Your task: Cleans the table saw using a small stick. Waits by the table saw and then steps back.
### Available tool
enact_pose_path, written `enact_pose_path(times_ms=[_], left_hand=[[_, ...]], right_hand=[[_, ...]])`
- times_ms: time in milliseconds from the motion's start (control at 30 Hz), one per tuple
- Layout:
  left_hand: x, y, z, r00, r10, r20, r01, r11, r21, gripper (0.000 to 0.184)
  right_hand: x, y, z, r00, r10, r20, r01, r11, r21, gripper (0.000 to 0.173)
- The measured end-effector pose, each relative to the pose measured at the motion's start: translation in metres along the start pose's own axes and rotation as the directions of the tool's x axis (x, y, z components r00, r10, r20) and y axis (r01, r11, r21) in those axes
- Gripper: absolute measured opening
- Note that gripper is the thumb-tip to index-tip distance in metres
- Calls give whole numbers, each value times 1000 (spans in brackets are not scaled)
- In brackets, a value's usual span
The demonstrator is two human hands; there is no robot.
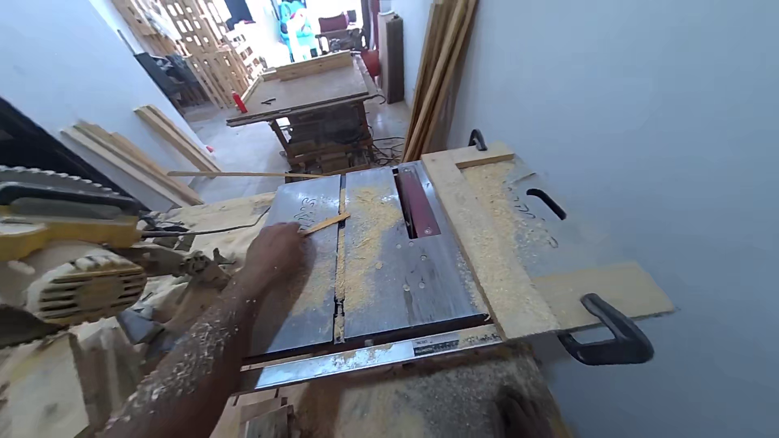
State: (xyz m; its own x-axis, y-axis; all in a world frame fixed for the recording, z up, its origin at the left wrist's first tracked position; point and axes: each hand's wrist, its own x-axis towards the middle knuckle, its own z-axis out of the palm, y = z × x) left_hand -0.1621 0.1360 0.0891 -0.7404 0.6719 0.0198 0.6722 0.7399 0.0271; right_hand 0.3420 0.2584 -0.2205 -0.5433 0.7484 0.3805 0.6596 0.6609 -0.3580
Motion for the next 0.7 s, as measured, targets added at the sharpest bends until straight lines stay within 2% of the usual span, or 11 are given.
enact_pose_path(times_ms=[100,233,367,467,533,600,700], left_hand=[[10,-6,0,997,-41,64,34,994,108,23],[8,-3,-16,986,-69,153,56,995,83,20],[-11,1,-26,986,-42,161,48,998,-36,15],[-40,10,-33,990,8,142,25,973,-230,13],[-53,18,-35,987,21,159,31,949,-314,15],[-55,31,-35,987,33,157,14,958,-287,19],[-33,51,-27,989,72,132,-38,969,-244,29]], right_hand=[[2,-11,-14,996,53,76,-55,998,29,31],[2,-15,-16,993,75,90,-77,997,20,28],[17,-31,-44,969,95,230,-102,995,17,31],[8,-20,-25,987,67,147,-67,998,-4,30],[8,-20,-20,977,102,186,-100,995,-23,34],[7,-16,-16,980,90,176,-88,996,-19,34],[3,-11,-11,994,29,104,-29,1000,-1,28]])
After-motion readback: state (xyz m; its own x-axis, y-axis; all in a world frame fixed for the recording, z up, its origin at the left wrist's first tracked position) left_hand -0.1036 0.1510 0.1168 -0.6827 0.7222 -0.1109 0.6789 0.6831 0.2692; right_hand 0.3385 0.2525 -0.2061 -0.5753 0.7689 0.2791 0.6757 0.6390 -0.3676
